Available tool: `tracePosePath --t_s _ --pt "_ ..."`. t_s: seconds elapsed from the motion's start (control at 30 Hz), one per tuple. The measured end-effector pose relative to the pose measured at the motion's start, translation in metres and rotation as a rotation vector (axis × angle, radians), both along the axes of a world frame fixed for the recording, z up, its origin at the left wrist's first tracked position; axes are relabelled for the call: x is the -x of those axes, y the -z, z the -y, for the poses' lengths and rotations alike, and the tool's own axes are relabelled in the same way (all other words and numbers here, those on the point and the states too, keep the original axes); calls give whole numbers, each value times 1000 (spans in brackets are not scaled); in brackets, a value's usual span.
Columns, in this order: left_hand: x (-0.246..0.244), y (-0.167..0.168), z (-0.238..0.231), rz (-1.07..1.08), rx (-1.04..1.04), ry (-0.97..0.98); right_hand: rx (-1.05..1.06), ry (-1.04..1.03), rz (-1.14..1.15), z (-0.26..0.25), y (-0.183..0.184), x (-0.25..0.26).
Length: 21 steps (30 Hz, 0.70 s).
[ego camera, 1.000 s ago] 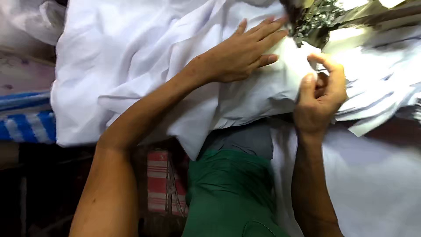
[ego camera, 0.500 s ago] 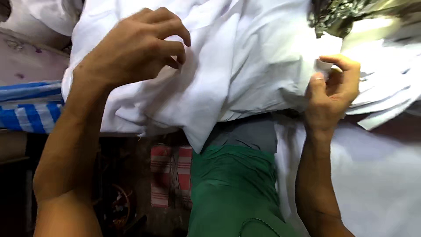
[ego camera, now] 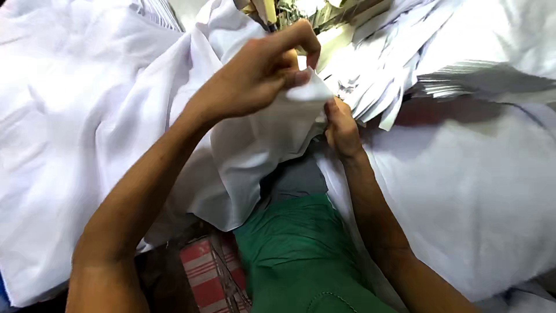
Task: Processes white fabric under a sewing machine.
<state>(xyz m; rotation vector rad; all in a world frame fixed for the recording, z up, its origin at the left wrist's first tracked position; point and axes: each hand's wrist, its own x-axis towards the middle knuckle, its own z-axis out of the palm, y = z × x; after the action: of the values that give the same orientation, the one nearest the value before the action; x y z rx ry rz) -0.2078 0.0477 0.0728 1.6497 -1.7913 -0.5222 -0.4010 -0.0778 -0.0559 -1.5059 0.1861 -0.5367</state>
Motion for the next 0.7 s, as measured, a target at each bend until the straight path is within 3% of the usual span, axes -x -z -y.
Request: tracePosePath --t_s 0.1,0.2,0.27,0.4,0.57,0.7 --pt "8 5 3 -11 -77 -4 -101 -112 17 3 3 4" --pt "25 -12 3 -21 -94 -273 -86 -136 59 4 5 7" --pt "9 8 9 33 61 -326 19 -140 79 5 7 13" --pt "2 31 16 68 70 -441 133 20 -36 -5 12 28" --pt "12 42 15 115 13 -541 6 173 -166 -19 18 51" --pt "15 41 16 134 19 -589 68 222 -193 -23 21 56"
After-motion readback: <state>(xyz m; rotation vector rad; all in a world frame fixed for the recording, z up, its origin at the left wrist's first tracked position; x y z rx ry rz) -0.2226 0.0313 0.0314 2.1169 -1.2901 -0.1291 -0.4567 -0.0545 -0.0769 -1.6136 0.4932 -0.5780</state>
